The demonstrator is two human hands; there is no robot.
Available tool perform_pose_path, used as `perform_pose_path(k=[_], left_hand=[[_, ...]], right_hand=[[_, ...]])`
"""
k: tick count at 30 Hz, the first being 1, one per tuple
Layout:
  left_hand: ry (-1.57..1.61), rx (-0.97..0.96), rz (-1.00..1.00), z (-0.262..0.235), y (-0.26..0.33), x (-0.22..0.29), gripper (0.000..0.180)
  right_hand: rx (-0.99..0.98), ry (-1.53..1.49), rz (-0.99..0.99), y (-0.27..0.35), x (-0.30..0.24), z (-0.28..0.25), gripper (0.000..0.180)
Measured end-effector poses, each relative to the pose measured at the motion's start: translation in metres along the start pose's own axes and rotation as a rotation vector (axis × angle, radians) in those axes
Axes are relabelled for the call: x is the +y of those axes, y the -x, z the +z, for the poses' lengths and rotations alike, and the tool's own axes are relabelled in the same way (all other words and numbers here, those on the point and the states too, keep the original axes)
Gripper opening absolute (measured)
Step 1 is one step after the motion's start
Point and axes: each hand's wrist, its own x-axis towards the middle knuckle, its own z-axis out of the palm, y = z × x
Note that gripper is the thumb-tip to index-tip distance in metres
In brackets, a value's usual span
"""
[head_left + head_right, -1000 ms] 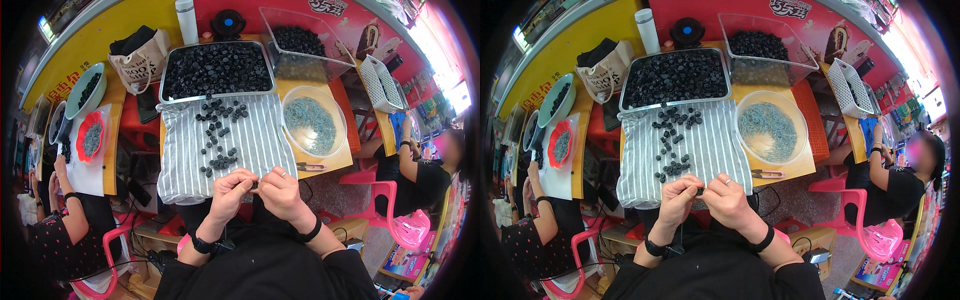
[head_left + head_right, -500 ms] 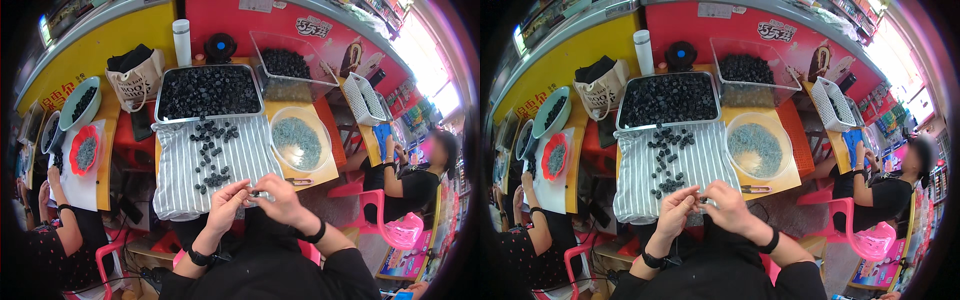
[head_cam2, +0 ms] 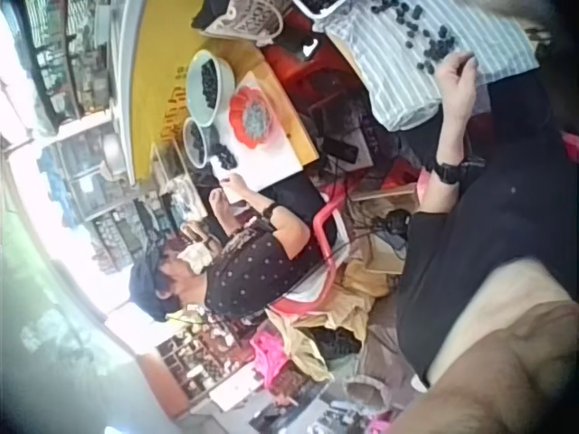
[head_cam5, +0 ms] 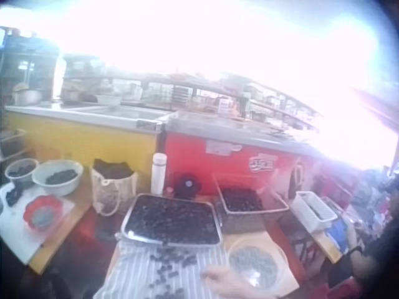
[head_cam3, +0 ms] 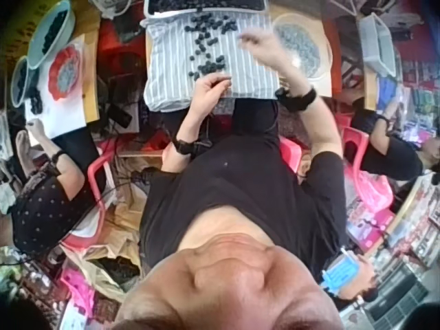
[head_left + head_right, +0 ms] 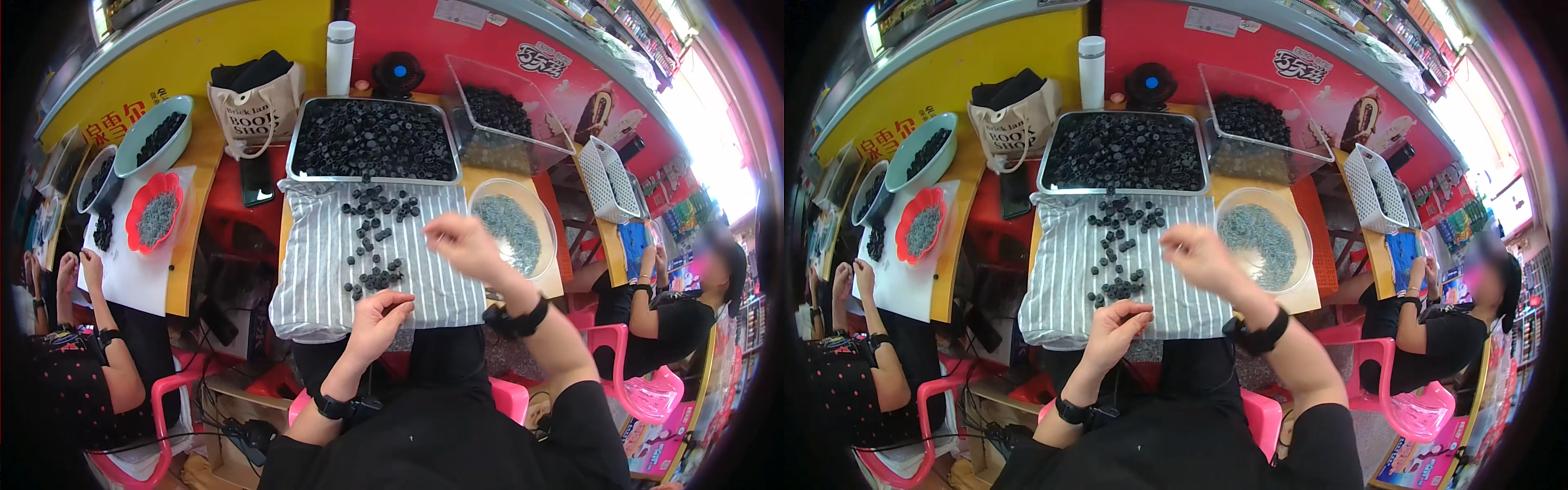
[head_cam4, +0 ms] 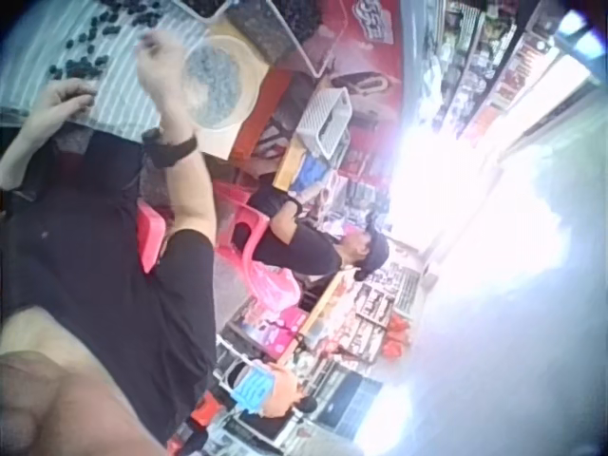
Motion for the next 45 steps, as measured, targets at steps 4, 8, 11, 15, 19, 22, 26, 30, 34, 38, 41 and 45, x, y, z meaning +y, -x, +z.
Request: perform_pose_path(k=[4, 8, 11, 15, 19, 22, 26, 30, 34, 38, 41, 45], left_hand=[[-0.044, -0.016, 0.037, -0.005, 0.0, -0.001, 0.014], [-0.036, -0.017, 0.048, -0.009, 0.002, -0.006, 0.015], [-0.055, -0.026, 0.054, -0.007, 0.001, -0.006, 0.014], [-0.037, -0.031, 0.063, -0.01, 0.0, -0.006, 0.014], [-0.104, -0.016, 0.086, -0.009, 0.001, -0.004, 0.013], [-0.043, 0.015, 0.049, -0.005, 0.003, 0.003, 0.013], [-0.063, 0.006, 0.087, -0.007, 0.001, -0.001, 0.013], [-0.056, -0.011, 0.058, -0.008, 0.001, -0.003, 0.013], [-0.031, -0.015, 0.06, -0.011, 0.001, -0.006, 0.014], [-0.067, -0.03, 0.088, -0.012, 0.002, -0.004, 0.014], [-0.063, -0.03, 0.072, -0.016, 0.003, -0.004, 0.014], [-0.017, -0.029, 0.074, -0.014, 0.002, -0.005, 0.014]], right_hand=[[-0.083, 0.258, -0.077, 0.009, 0.005, 0.051, 0.024], [-0.181, 0.355, -0.069, 0.002, 0.004, 0.061, 0.024], [-0.208, 0.364, -0.068, 0.002, 0.01, 0.058, 0.021], [-0.156, 0.352, -0.04, 0.022, -0.003, 0.037, 0.015], [-0.164, 0.393, -0.003, 0.056, 0.009, 0.039, 0.018], [-0.127, 0.204, 0.139, 0.061, 0.008, 0.039, 0.02], [0.042, 0.344, -0.034, 0.009, 0.006, 0.025, 0.023], [0.105, 0.438, -0.089, -0.048, 0.023, 0.037, 0.024], [-0.064, 0.56, 0.109, -0.07, 0.02, 0.052, 0.026], [-0.082, 0.56, 0.04, -0.064, 0.029, 0.057, 0.021], [-0.216, 0.343, 0.086, -0.047, 0.014, 0.04, 0.018], [-0.427, 0.03, 0.26, -0.016, 0.022, 0.03, 0.017]])
